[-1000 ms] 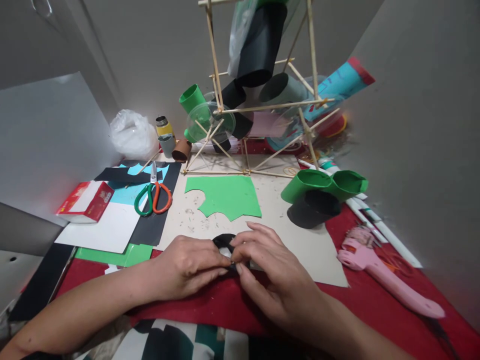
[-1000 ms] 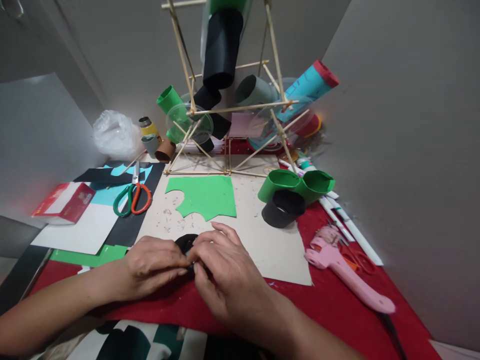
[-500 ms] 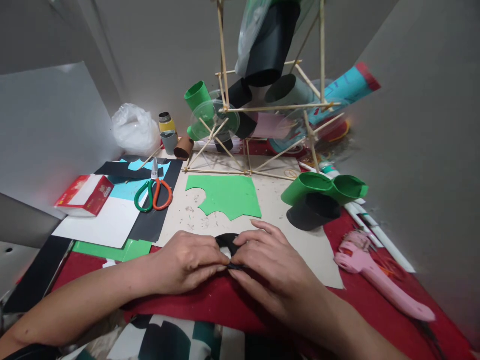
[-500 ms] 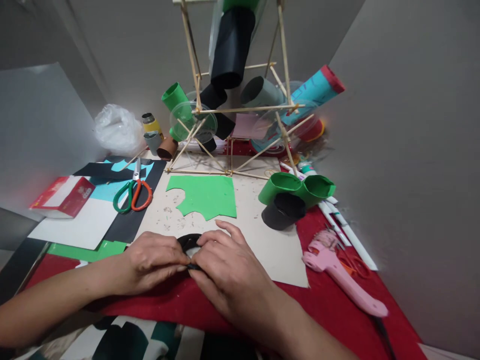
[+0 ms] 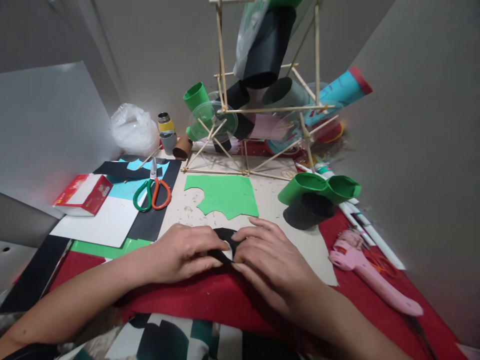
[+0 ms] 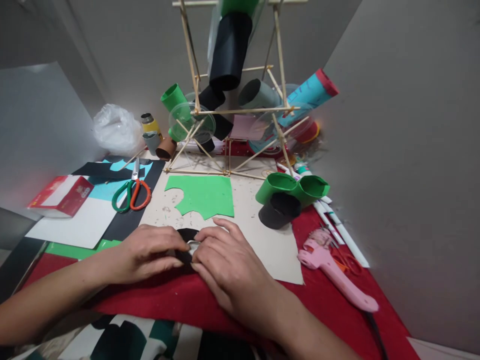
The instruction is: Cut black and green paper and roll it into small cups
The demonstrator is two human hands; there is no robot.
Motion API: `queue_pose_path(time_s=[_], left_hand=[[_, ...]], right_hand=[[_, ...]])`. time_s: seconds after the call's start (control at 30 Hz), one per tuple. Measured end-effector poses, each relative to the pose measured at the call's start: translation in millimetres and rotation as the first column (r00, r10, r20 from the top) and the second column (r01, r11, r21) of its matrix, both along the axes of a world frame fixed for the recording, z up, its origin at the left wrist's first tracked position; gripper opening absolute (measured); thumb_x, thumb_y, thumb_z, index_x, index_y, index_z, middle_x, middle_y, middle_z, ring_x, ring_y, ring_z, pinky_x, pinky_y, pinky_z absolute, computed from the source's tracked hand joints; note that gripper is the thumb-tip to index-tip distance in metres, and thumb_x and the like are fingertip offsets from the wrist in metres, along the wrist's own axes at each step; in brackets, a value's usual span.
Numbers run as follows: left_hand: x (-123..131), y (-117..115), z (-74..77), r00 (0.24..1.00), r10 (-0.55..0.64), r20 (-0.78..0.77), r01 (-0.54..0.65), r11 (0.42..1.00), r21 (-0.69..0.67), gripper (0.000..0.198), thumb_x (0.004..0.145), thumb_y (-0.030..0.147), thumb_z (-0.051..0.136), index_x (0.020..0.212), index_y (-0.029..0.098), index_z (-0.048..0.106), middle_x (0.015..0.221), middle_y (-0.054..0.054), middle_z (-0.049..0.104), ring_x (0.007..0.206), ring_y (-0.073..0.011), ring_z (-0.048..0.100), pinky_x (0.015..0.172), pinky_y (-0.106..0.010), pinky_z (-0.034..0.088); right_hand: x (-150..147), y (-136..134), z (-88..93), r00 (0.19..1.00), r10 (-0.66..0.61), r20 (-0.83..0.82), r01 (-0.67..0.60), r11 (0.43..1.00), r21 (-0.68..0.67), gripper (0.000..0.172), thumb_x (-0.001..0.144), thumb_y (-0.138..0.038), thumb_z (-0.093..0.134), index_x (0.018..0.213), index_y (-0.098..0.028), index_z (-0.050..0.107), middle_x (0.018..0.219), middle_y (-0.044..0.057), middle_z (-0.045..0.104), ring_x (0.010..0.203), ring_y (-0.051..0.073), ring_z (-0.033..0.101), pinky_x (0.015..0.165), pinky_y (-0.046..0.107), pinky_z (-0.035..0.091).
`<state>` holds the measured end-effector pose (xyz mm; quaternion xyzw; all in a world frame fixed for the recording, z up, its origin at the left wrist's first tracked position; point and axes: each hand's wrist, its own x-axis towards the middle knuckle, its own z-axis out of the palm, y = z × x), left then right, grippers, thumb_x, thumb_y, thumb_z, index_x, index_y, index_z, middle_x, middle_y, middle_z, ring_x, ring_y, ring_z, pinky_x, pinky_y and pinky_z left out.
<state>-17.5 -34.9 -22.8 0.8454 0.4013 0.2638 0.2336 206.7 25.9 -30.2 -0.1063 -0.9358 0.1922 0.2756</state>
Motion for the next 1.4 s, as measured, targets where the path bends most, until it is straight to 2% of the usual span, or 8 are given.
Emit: queue_pose_path(time_s=[0.23, 0.33, 0.43, 0.57, 0.77, 1.03, 1.27, 1.4], left_hand=[[-0.3, -6.4, 11.6, 0.986, 0.059, 0.156, -0.026, 0.978, -0.208, 0.016, 0.092, 0.016, 0.057, 0.106, 0.015, 0.062, 0.089, -0.005, 0.069, 0.075, -0.0116, 0.062, 0.071, -0.021, 0.049], [4.6, -10.4, 16.3, 0.982, 0.076, 0.170, -0.027, 0.962, -0.273, 0.016, 0.091, 0.017, 0.058, 0.107, 0.016, 0.060, 0.087, -0.003, 0.067, 0.069, -0.0101, 0.060, 0.066, -0.020, 0.049], [6.6, -11.9, 18.8, 0.987, 0.079, 0.138, -0.041, 0.965, -0.259, 0.016, 0.090, 0.019, 0.060, 0.106, 0.017, 0.059, 0.086, -0.003, 0.067, 0.072, -0.0113, 0.061, 0.067, -0.021, 0.048], [2.7, -10.9, 19.1, 0.990, 0.093, 0.105, -0.069, 0.974, -0.217, 0.019, 0.088, 0.024, 0.066, 0.104, 0.016, 0.061, 0.087, -0.003, 0.067, 0.072, -0.0114, 0.059, 0.065, -0.021, 0.046], [0.0, -9.2, 14.8, 0.980, 0.023, 0.198, 0.008, 0.988, -0.153, 0.016, 0.088, 0.021, 0.066, 0.099, 0.010, 0.068, 0.083, -0.007, 0.069, 0.073, -0.0127, 0.061, 0.069, -0.022, 0.047], [4.3, -8.9, 11.0, 0.970, 0.009, 0.243, 0.020, 0.993, -0.116, 0.013, 0.089, 0.014, 0.062, 0.089, 0.005, 0.072, 0.075, -0.009, 0.067, 0.068, -0.0121, 0.059, 0.065, -0.021, 0.046], [8.1, -11.7, 11.4, 0.966, 0.020, 0.257, 0.034, 0.979, -0.202, 0.018, 0.091, 0.016, 0.059, 0.085, 0.005, 0.072, 0.072, -0.008, 0.064, 0.066, -0.0121, 0.057, 0.063, -0.022, 0.046], [9.1, -11.7, 14.2, 0.969, -0.025, 0.246, 0.079, 0.973, -0.215, 0.019, 0.093, 0.016, 0.056, 0.089, 0.007, 0.072, 0.077, -0.009, 0.067, 0.071, -0.0129, 0.060, 0.067, -0.023, 0.047]], right_hand=[[2.1, 3.8, 6.2, 0.996, 0.034, -0.076, -0.043, 0.991, -0.126, 0.009, 0.091, -0.011, 0.058, 0.092, -0.020, 0.059, 0.103, 0.007, 0.068, 0.113, 0.024, 0.055, 0.102, 0.044, 0.040], [-0.2, 1.9, 4.3, 0.992, 0.044, -0.117, -0.061, 0.987, -0.148, 0.008, 0.090, -0.014, 0.063, 0.093, -0.021, 0.061, 0.101, 0.006, 0.068, 0.113, 0.024, 0.055, 0.103, 0.045, 0.040], [-0.9, 0.5, 1.4, 0.988, 0.061, -0.142, -0.081, 0.987, -0.140, 0.010, 0.090, -0.011, 0.061, 0.089, -0.020, 0.061, 0.093, 0.003, 0.068, 0.108, 0.022, 0.057, 0.105, 0.046, 0.037], [-0.3, 0.9, 1.2, 0.986, 0.081, -0.144, -0.107, 0.976, -0.187, 0.012, 0.091, -0.009, 0.060, 0.086, -0.019, 0.059, 0.093, 0.003, 0.067, 0.108, 0.021, 0.057, 0.106, 0.045, 0.035], [-0.4, 0.6, 3.6, 0.982, 0.092, -0.166, -0.127, 0.968, -0.215, 0.013, 0.091, -0.008, 0.059, 0.086, -0.019, 0.056, 0.093, 0.002, 0.065, 0.107, 0.020, 0.056, 0.106, 0.044, 0.034], [1.0, -1.2, 3.0, 0.982, 0.111, -0.150, -0.138, 0.973, -0.183, 0.012, 0.091, -0.006, 0.057, 0.089, -0.018, 0.057, 0.094, 0.004, 0.064, 0.109, 0.020, 0.055, 0.109, 0.044, 0.031], [-2.5, -1.1, 2.9, 0.975, 0.118, -0.190, -0.159, 0.962, -0.220, 0.009, 0.089, -0.012, 0.066, 0.092, -0.018, 0.061, 0.092, 0.004, 0.066, 0.106, 0.020, 0.057, 0.107, 0.043, 0.034], [-4.0, -3.1, 2.4, 0.971, 0.128, -0.200, -0.181, 0.945, -0.272, 0.011, 0.091, -0.007, 0.059, 0.088, -0.017, 0.060, 0.087, 0.004, 0.064, 0.103, 0.020, 0.058, 0.105, 0.043, 0.037]])
